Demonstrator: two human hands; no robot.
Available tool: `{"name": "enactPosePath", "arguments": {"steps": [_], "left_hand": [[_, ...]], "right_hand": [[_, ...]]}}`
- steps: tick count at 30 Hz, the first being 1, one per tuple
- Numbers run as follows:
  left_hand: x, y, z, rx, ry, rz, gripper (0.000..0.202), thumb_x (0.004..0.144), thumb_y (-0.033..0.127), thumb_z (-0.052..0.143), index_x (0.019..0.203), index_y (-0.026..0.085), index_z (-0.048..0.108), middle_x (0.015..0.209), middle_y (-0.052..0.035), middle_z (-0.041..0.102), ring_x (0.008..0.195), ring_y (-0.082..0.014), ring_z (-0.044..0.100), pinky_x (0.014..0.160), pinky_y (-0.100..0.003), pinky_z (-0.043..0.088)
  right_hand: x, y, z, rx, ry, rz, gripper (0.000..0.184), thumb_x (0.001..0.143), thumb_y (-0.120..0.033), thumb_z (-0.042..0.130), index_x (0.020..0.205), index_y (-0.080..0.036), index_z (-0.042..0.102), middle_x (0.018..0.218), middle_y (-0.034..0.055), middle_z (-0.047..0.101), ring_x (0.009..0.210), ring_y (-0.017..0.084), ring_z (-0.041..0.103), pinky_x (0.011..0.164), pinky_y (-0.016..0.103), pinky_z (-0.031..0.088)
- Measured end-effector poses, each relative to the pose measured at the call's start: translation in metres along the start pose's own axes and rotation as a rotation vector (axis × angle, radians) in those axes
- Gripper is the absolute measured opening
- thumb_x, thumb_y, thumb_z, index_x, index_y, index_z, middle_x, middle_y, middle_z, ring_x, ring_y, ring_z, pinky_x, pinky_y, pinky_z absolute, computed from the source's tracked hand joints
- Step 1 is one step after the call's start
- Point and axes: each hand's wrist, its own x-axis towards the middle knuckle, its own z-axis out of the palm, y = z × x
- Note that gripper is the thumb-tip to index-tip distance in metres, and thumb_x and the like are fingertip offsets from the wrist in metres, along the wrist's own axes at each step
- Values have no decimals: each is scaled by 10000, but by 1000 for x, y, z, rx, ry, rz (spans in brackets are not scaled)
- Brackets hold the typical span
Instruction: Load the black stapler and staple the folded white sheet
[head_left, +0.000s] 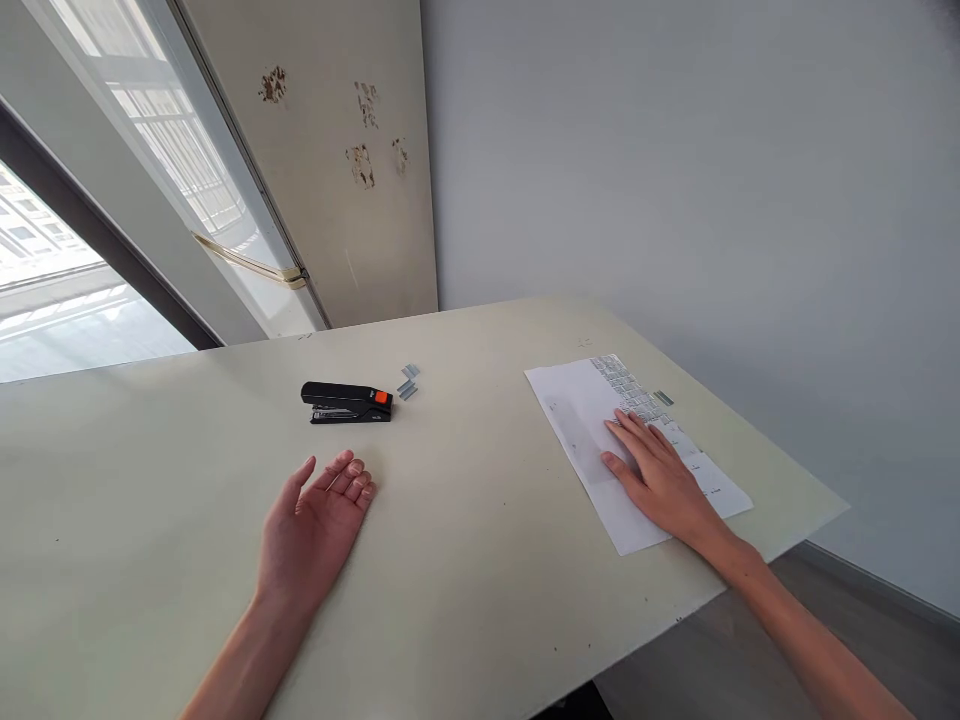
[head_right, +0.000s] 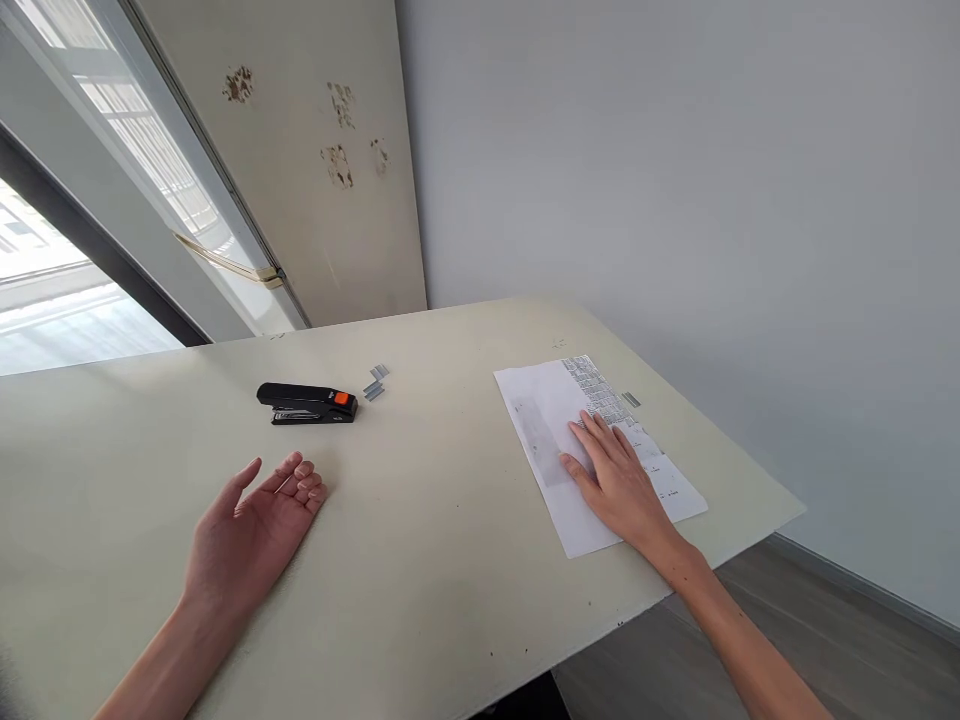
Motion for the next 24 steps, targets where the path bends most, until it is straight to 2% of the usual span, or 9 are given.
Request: {"name": "enactPosePath", "arguments": {"steps": [5, 12, 15, 17, 20, 22, 24], "left_hand": [[0, 1, 0, 21, -3, 1, 204, 1001, 199, 514, 983, 79, 678, 858, -89, 608, 728, -167, 641, 652, -287, 604], [4, 4, -3, 36, -27, -1, 191, 980, 176, 534, 946, 104, 706, 838, -90, 612, 724, -176, 627, 646, -298, 599], [5, 3, -7, 121, -72, 23, 218, 979, 188, 536, 907, 113, 729, 831, -91, 620, 735, -184, 618, 687, -301, 589], [4, -1, -10, 295, -143, 89, 228, 982, 219, 561, 885, 129, 747, 814, -90, 633, 728, -190, 602, 700, -287, 565], [-2, -12, -15, 757, -295, 265, 151, 949, 297, 694, 916, 177, 779, 889, -101, 691, 830, -223, 624, 785, -268, 531], [-7, -20, -17, 1082, -431, 436, 132, 903, 326, 770, 984, 224, 793, 1068, -111, 725, 1019, -271, 641, 927, -300, 507], [-11, -27, -18, 1351, -606, 593, 219, 898, 336, 775, 1108, 274, 785, 1283, -108, 702, 1239, -333, 589, 1085, -394, 445]], "right_hand": [[1, -2, 4, -63, 9, 9, 569, 1079, -561, 363, 1557, -269, 466, 1708, 45, 370, 1598, 282, 289, 1303, 587, 263], [0, 1, 7, -118, 10, -61, 557, 1090, -508, 357, 1599, -286, 404, 1718, 43, 347, 1601, 289, 279, 1294, 601, 283], [-6, -7, 12, -131, 13, -108, 558, 1091, -476, 371, 1616, -287, 380, 1720, 48, 342, 1603, 293, 273, 1297, 597, 280], [-16, -22, 19, -131, 30, -143, 568, 1089, -451, 394, 1632, -291, 352, 1719, 56, 343, 1601, 306, 276, 1290, 615, 284], [-36, -67, 34, -88, 55, -210, 612, 1078, -417, 454, 1659, -304, 297, 1712, 79, 353, 1589, 338, 299, 1266, 668, 300], [-52, -107, 39, -12, 27, -263, 659, 1067, -414, 493, 1674, -326, 253, 1715, 81, 343, 1584, 359, 304, 1236, 694, 342], [-64, -145, 36, 112, -39, -276, 697, 1053, -435, 525, 1679, -354, 229, 1731, 62, 305, 1579, 359, 314, 1177, 639, 467]]}}
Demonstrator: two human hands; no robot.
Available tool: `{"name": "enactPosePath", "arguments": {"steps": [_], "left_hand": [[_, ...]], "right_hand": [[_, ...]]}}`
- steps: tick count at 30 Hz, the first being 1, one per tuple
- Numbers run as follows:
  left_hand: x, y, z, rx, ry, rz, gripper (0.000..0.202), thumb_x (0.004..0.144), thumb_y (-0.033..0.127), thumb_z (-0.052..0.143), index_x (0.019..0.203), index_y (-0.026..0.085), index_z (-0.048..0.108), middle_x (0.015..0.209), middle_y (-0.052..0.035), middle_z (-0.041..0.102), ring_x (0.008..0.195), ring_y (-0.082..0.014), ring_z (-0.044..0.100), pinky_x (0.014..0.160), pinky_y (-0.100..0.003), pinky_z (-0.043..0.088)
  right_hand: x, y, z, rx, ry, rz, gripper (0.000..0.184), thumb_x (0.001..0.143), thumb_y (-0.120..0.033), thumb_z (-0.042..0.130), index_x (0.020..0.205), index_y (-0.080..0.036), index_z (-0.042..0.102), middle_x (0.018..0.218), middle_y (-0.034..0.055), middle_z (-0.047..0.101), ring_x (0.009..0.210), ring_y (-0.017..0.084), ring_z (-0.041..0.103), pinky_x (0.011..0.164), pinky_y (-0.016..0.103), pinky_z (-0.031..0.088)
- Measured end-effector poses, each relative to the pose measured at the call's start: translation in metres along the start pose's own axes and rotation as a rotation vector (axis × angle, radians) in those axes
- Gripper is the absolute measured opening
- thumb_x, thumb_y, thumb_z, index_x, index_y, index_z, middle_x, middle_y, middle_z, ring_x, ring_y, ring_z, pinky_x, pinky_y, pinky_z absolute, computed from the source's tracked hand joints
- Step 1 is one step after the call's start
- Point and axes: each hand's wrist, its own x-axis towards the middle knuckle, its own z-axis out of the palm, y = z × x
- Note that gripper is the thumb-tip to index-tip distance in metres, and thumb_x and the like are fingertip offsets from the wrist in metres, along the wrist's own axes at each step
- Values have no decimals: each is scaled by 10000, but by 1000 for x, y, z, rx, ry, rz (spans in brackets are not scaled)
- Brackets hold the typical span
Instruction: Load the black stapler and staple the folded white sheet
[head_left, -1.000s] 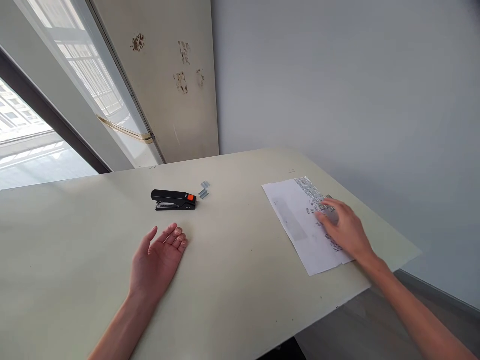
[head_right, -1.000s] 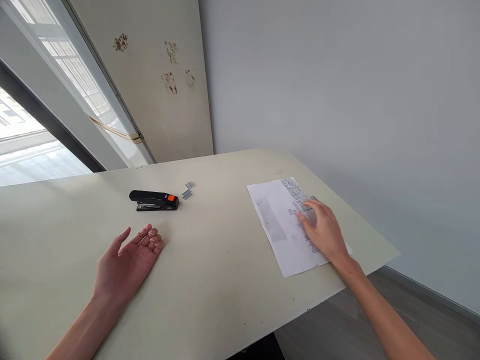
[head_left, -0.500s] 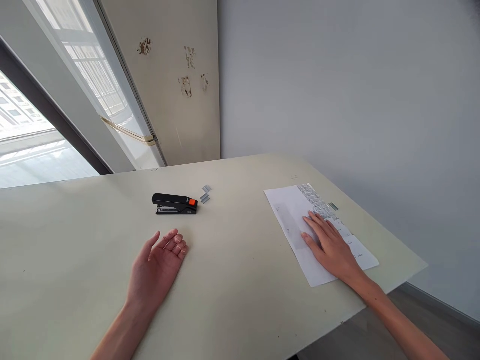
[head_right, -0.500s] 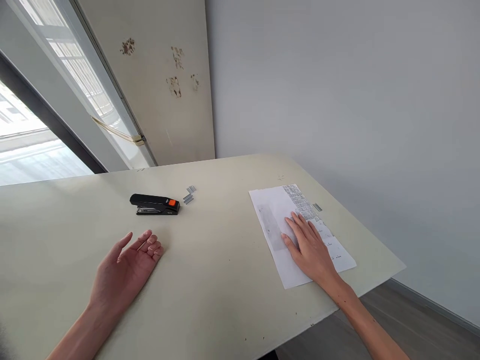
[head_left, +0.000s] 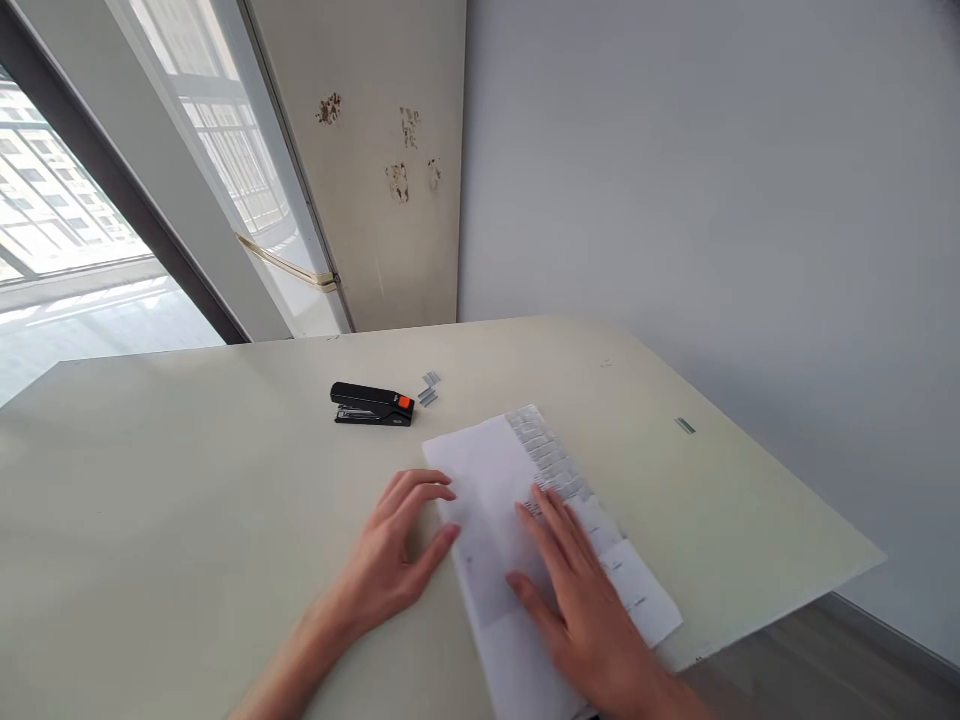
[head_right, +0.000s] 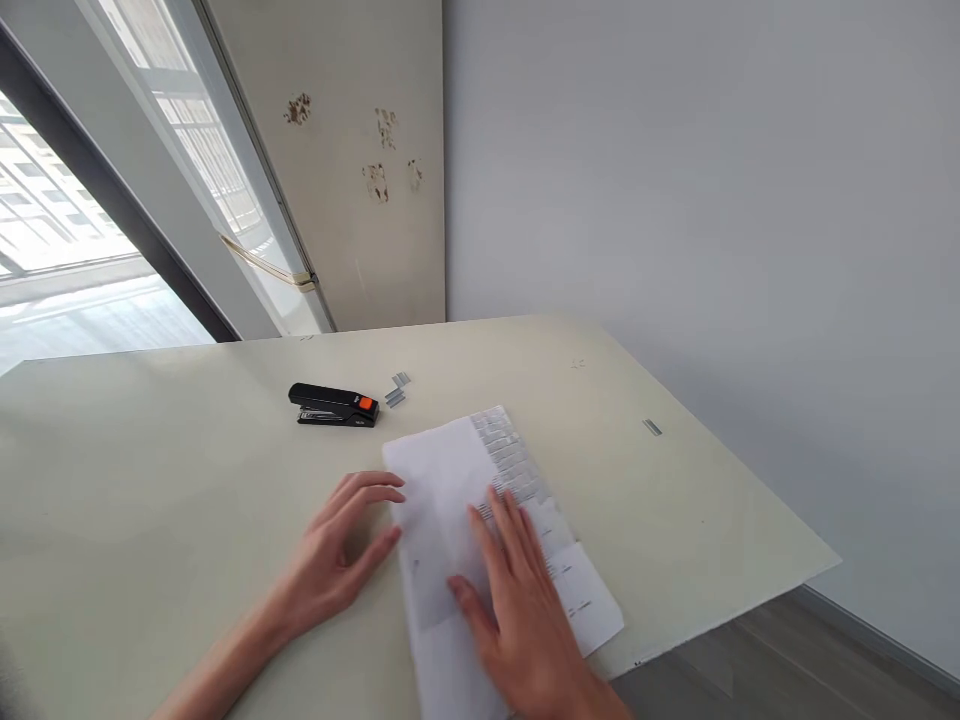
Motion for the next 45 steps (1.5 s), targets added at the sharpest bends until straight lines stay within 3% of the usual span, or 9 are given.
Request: {"name": "enactPosePath", "arguments": {"steps": [3, 6, 14, 19, 24, 29, 33, 37, 45], "left_hand": [[-6, -1, 3, 249, -235, 162, 429, 942, 371, 724, 1367, 327, 685, 1513, -84, 595, 1473, -389, 419, 1217, -547, 307], [-11, -5, -3, 297, -358, 179, 537, 973, 389, 679, 1500, 354, 579, 1599, -58, 516, 1544, -400, 329, 1254, -625, 210], [-14, -3, -17, 112, -76, 112, 276, 940, 421, 730, 1184, 300, 775, 1279, -112, 721, 1333, -382, 564, 1211, -572, 334], [-20, -16, -24, 304, -159, 133, 525, 980, 462, 682, 1487, 364, 591, 1638, -43, 466, 1577, -376, 279, 1285, -576, 189], [-31, -29, -45, 343, -191, 122, 592, 971, 494, 690, 1535, 407, 531, 1661, 1, 426, 1596, -351, 246, 1309, -555, 111], [-34, -31, -56, 330, -142, 117, 574, 967, 485, 702, 1517, 415, 552, 1641, 2, 460, 1590, -340, 267, 1311, -551, 126], [-32, -33, -55, 343, -139, 151, 579, 981, 484, 684, 1534, 409, 531, 1648, 1, 447, 1592, -351, 256, 1313, -569, 124], [-34, -37, -55, 590, -207, 171, 610, 1048, 539, 545, 1617, 375, 401, 1715, 7, 314, 1612, -329, 193, 1316, -559, 162], [-40, -43, -51, 784, -152, 174, 653, 1060, 588, 479, 1626, 280, 379, 1753, -64, 198, 1621, -344, 150, 1290, -567, 270]], "right_hand": [[0, -32, -11, 135, 18, 47, 637, 1068, -406, 482, 1665, -392, 258, 1735, 20, 293, 1573, 334, 335, 1105, 568, 564], [-2, -27, -18, 137, 5, 29, 589, 1063, -398, 498, 1633, -401, 348, 1684, -4, 405, 1574, 333, 333, 1142, 603, 524], [-15, -26, 13, 50, -24, -133, 575, 1043, -363, 560, 1601, -331, 426, 1625, 39, 497, 1496, 343, 475, 1188, 642, 468], [2, -49, 14, 109, -57, -204, 461, 1030, -319, 579, 1490, -308, 553, 1541, 36, 596, 1457, 317, 525, 1165, 571, 516], [36, -49, 13, 282, -54, -193, 277, 1043, -256, 529, 1295, -279, 642, 1266, 41, 745, 1228, 241, 680, 1053, 432, 591], [110, -49, 38, 315, 84, -230, 242, 1034, -242, 519, 1248, -238, 630, 1176, 65, 736, 1026, 223, 736, 944, 376, 602], [186, -71, 59, 85, 39, -238, 406, 1033, -288, 564, 1429, -204, 531, 1487, 125, 599, 1046, 240, 740, 809, 361, 597], [238, -97, 65, -157, -121, -156, 254, 1003, -375, 656, 1192, -209, 687, 1163, 111, 780, 977, 293, 753, 772, 372, 548], [216, -66, 29, -81, -42, -88, 276, 933, -489, 722, 1119, -286, 738, 958, 26, 803, 855, 237, 733, 722, 330, 487]]}}
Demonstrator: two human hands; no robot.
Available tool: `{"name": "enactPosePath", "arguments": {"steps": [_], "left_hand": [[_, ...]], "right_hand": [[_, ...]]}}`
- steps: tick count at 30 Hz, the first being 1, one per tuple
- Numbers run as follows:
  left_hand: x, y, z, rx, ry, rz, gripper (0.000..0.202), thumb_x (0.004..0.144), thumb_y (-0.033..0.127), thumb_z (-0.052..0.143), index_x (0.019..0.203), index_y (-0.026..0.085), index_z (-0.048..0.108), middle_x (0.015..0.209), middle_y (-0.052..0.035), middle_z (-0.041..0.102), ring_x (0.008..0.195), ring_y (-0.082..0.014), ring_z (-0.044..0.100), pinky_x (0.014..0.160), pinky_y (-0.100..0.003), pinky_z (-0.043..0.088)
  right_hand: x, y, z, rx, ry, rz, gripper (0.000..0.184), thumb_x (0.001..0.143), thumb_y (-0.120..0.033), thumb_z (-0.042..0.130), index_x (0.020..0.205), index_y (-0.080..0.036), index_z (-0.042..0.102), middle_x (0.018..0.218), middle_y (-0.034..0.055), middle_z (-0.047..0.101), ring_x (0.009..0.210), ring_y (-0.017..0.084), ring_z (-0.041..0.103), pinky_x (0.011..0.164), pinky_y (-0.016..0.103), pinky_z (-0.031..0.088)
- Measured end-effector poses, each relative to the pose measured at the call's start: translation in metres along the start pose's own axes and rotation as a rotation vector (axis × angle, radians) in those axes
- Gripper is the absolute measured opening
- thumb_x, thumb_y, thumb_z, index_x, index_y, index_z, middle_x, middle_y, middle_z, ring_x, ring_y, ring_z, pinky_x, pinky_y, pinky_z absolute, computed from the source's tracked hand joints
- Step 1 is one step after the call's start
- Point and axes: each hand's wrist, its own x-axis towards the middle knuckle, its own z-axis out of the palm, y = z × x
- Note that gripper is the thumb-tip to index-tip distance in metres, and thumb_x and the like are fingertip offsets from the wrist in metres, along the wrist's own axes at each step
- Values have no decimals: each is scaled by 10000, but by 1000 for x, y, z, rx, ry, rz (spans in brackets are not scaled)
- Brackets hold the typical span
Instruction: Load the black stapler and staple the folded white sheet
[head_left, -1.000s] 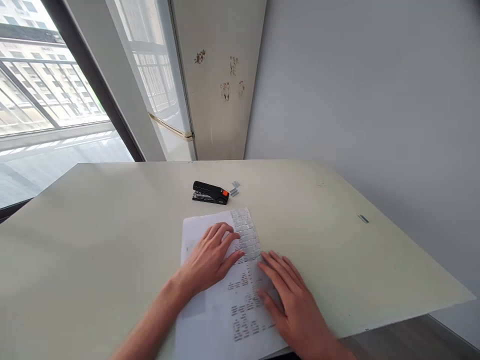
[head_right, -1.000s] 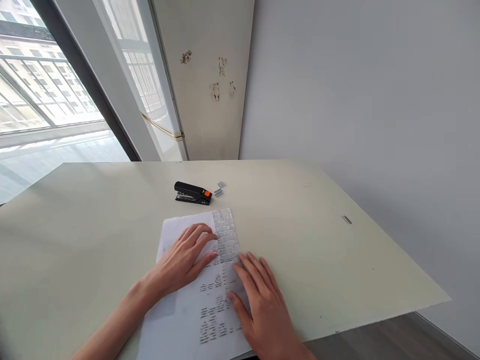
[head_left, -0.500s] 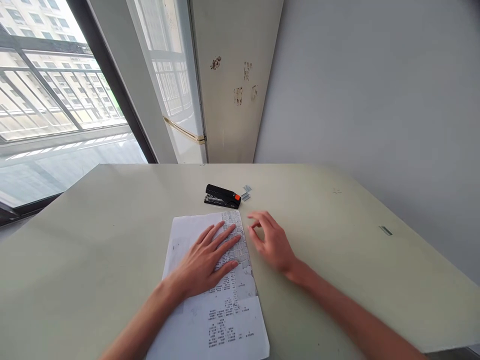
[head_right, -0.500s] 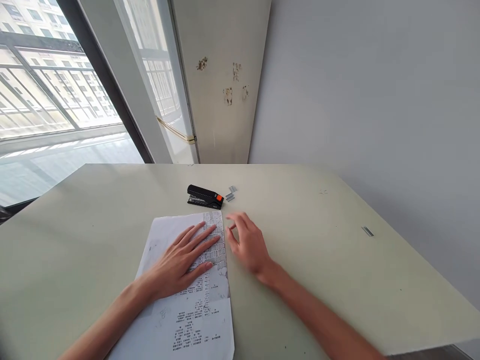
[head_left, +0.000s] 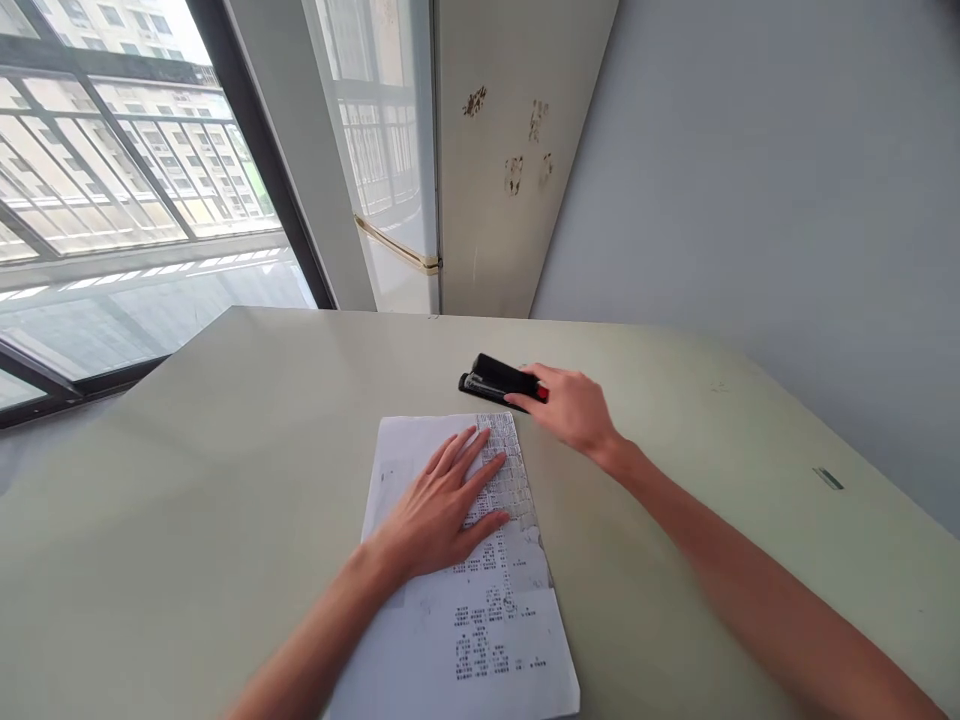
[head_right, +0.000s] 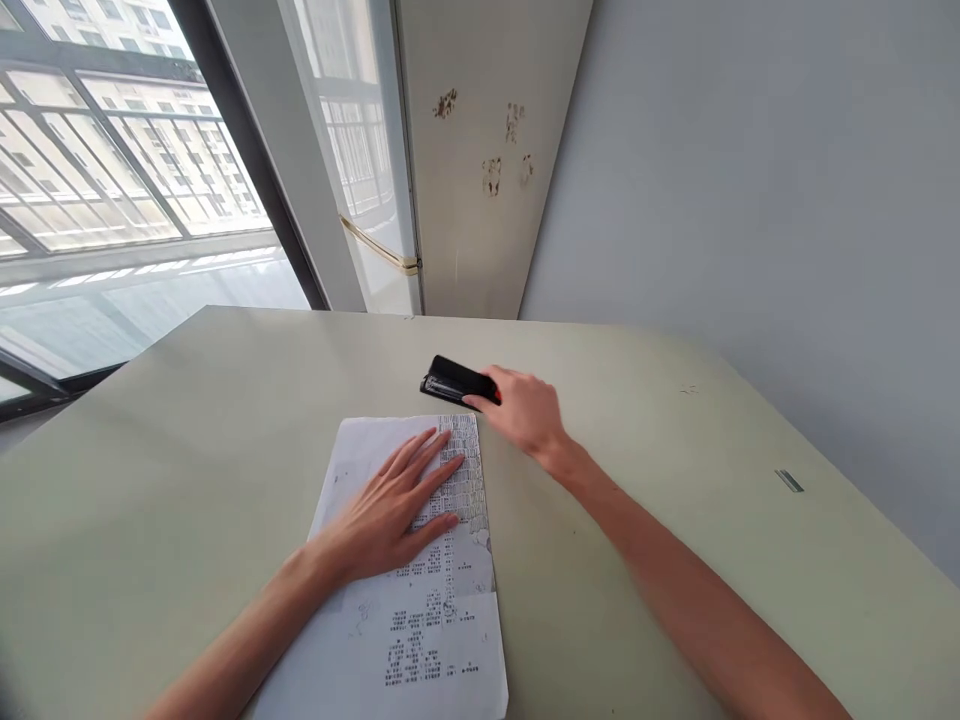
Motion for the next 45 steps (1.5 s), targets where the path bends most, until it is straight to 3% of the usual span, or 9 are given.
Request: {"name": "enactPosePath", "arguments": {"steps": [7, 11, 14, 22, 30, 33, 37, 41, 45], "left_hand": [[5, -2, -1, 6, -4, -35, 592, 1053, 594, 493, 1586, 342, 437, 1748, -42, 231, 1614, -342, 185, 1291, -609, 238], [5, -4, 0, 2, -23, -77, 673, 1054, 606, 480, 1637, 303, 333, 1746, -51, 237, 1615, -341, 176, 1287, -605, 255], [5, -8, 2, 13, -12, -100, 700, 1065, 588, 463, 1655, 255, 285, 1732, -65, 279, 1613, -325, 191, 1291, -571, 270], [14, -14, -5, 42, -33, -126, 588, 1091, 554, 406, 1623, 306, 369, 1710, -4, 339, 1593, -310, 256, 1287, -547, 287], [25, -31, -16, 59, -66, -143, 595, 1070, 596, 424, 1593, 314, 418, 1701, 4, 361, 1590, -328, 254, 1273, -572, 305], [35, -21, -19, 26, -33, -127, 583, 1054, 608, 466, 1561, 321, 450, 1687, -11, 383, 1589, -339, 251, 1254, -602, 330], [54, 11, -12, -91, 5, -19, 466, 1063, 524, 511, 1478, 314, 536, 1564, -31, 545, 1560, -319, 320, 1224, -572, 402], [71, 39, 6, -143, 47, 49, 351, 1043, 424, 592, 1363, 283, 626, 1405, -53, 666, 1488, -312, 430, 1190, -546, 449], [80, 50, 22, -191, 114, 27, 253, 999, 370, 678, 1232, 270, 685, 1282, -49, 723, 1386, -305, 532, 1130, -528, 501]], "right_hand": [[-60, 56, -46, 197, -13, 33, 434, 883, -670, 699, 1076, -287, 764, 642, -28, 622, 567, 169, 533, 570, 306, 406], [-90, 83, -55, 254, -39, 46, 459, 864, -707, 700, 1072, -303, 770, 611, -33, 534, 558, 168, 450, 538, 300, 387], [-104, 100, -56, 289, -67, 27, 424, 867, -681, 715, 1077, -319, 781, 659, -15, 579, 591, 177, 469, 542, 299, 403], [-115, 120, -56, 386, -130, -2, 305, 881, -578, 753, 1050, -328, 800, 786, 5, 706, 644, 183, 535, 576, 307, 441], [-116, 124, -52, 477, -154, 6, 341, 884, -613, 732, 1054, -323, 790, 853, 10, 738, 712, 196, 602, 603, 307, 474], [-114, 128, -48, 477, -198, 25, 440, 961, -661, 590, 1115, -296, 779, 827, 20, 725, 672, 190, 586, 583, 305, 463], [-114, 130, -43, 498, -148, 99, 574, 1077, -613, 310, 1147, -268, 763, 899, 38, 754, 752, 206, 635, 701, 326, 521], [-114, 128, -39, 547, -137, 159, 542, 1083, -597, 317, 1197, -269, 734, 1093, 58, 779, 950, 234, 691, 827, 339, 542], [-114, 125, -38, 611, -139, 200, 538, 1081, -603, 324, 1200, -261, 721, 1212, 79, 757, 1127, 257, 681, 924, 352, 540]]}}
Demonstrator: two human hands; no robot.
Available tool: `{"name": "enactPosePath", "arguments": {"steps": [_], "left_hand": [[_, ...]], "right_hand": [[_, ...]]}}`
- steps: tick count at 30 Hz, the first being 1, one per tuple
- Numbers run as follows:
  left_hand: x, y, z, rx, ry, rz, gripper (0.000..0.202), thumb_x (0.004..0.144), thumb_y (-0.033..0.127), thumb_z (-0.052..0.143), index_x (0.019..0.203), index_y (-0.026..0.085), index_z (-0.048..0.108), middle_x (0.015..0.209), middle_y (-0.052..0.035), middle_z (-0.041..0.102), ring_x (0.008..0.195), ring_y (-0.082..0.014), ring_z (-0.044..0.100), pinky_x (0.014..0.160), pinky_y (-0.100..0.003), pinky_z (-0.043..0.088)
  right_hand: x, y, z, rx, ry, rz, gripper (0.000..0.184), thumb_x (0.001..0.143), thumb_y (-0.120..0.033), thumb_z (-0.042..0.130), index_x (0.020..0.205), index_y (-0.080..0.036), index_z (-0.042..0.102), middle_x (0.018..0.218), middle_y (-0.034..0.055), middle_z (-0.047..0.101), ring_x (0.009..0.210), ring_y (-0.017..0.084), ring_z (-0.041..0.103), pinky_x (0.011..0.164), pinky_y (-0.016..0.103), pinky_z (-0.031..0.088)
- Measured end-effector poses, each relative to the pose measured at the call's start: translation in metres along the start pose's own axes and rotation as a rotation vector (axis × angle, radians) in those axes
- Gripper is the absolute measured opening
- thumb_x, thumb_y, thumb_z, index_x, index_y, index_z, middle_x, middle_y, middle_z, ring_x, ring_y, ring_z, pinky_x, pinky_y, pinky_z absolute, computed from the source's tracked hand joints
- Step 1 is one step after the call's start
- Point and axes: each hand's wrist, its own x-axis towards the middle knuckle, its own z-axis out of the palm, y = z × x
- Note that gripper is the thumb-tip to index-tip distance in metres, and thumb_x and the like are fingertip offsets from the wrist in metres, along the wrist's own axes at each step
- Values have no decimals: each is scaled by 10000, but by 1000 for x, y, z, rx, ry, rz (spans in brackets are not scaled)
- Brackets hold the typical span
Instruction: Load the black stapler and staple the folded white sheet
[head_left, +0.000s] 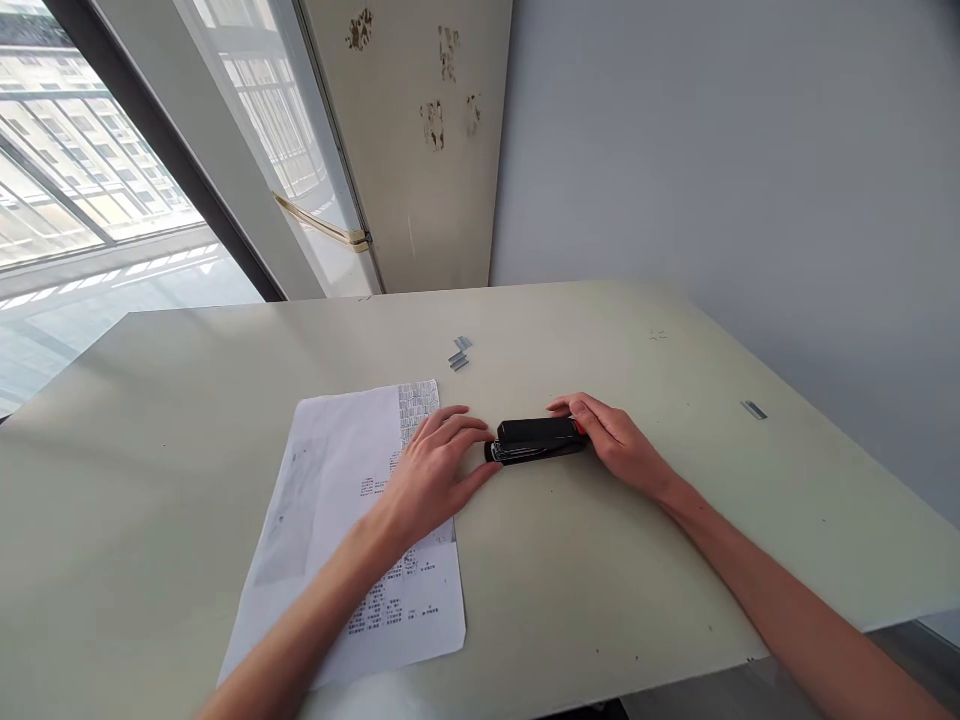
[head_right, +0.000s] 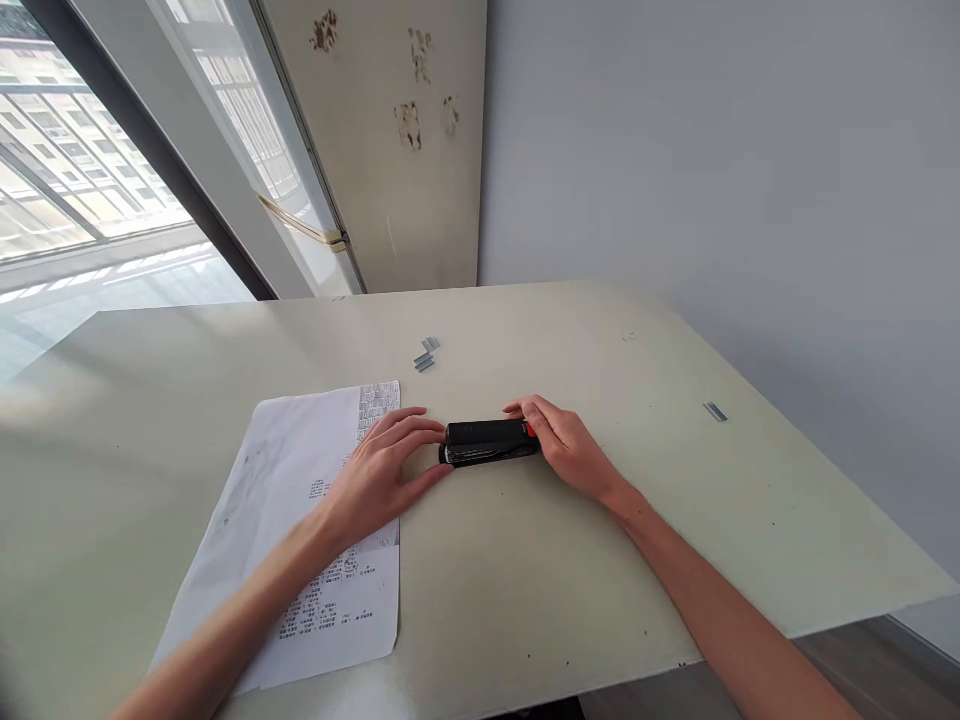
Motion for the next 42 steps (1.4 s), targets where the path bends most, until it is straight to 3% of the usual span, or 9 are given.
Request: {"name": "enactPosePath", "arguments": {"steps": [4, 9, 16, 21, 26, 37, 42], "left_hand": [[-1, 3, 9, -40, 85, -55, 220, 964, 342, 736, 1165, 258, 701, 1211, -43, 740, 1290, -287, 589, 1060, -501, 542], [-3, 5, 12, -37, 130, -77, 293, 947, 353, 766, 1212, 254, 691, 1196, -42, 737, 1234, -276, 610, 1030, -486, 546], [3, 8, 14, -39, 167, -67, 188, 1015, 414, 665, 1080, 258, 747, 1122, -61, 756, 1128, -285, 655, 968, -501, 549], [6, 9, 12, -11, 153, -60, 153, 1011, 389, 675, 1027, 250, 739, 1105, -52, 756, 1087, -271, 651, 934, -464, 537], [0, 3, 0, 37, 104, -47, 176, 1008, 417, 662, 1029, 259, 736, 1113, -49, 746, 1071, -264, 647, 919, -445, 535], [-20, -19, -40, 85, -29, -4, 229, 1040, 460, 579, 1050, 271, 707, 1137, -46, 740, 1091, -259, 665, 966, -444, 529], [-9, -22, -53, 34, -81, -64, 354, 943, 598, 682, 1118, 292, 710, 1189, -42, 737, 1153, -286, 656, 987, -452, 532]], "right_hand": [[-1, -3, 2, 8, 15, 46, 523, 1082, -604, 318, 1154, -261, 706, 1214, 70, 752, 1091, 242, 687, 934, 344, 538], [-2, -3, 5, 2, 25, 49, 513, 1084, -609, 313, 1126, -262, 688, 1164, 59, 751, 1052, 235, 683, 916, 331, 531], [-2, -3, 7, 8, 40, 36, 525, 1085, -615, 305, 1098, -256, 688, 1106, 60, 749, 1008, 236, 672, 874, 332, 524], [-3, -2, 3, -79, -32, -2, 562, 1065, -657, 319, 1135, -260, 709, 849, 27, 703, 737, 205, 614, 669, 318, 479], [-1, -3, -1, -166, -78, -118, 460, 926, -691, 624, 1058, -264, 737, 969, 47, 753, 844, 233, 647, 707, 325, 490], [0, -5, -1, -118, -63, -135, 390, 894, -635, 701, 994, -263, 757, 935, 35, 757, 830, 222, 648, 725, 329, 500], [1, -3, -1, -90, -65, -112, 373, 870, -616, 737, 989, -263, 750, 902, 21, 743, 799, 212, 638, 711, 322, 500]]}}
